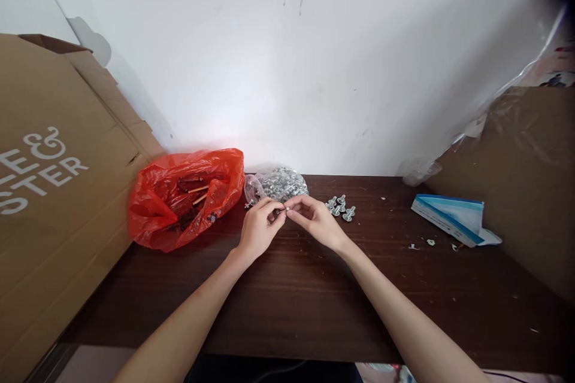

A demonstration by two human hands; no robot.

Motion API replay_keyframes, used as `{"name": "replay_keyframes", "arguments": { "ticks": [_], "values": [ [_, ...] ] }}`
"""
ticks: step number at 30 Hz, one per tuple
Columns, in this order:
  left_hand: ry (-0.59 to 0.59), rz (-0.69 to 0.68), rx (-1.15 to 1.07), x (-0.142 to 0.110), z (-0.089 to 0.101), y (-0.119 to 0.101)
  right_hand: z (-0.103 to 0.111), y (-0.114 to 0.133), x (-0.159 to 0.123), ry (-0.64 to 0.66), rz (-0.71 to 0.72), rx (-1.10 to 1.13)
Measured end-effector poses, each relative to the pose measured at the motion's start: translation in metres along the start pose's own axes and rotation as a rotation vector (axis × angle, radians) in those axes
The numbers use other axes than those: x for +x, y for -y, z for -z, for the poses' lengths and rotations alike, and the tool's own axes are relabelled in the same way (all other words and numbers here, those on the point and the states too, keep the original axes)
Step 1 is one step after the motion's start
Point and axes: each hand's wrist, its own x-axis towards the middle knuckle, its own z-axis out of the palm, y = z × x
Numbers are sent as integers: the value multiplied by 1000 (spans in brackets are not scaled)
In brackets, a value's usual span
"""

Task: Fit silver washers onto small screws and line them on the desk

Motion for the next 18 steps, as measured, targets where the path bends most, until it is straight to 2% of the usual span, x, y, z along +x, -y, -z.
{"name": "replay_keyframes", "arguments": {
  "ticks": [6, 11, 18],
  "values": [
    [61, 11, 43, -2, -1, 0, -4, 2, 1, -88, 49, 0],
    [106, 18, 66, -3, 0, -2, -9, 4, -1, -106, 14, 72],
    [89, 8, 42, -3, -1, -3, -11, -1, 0, -152, -2, 96]
  ]
}}
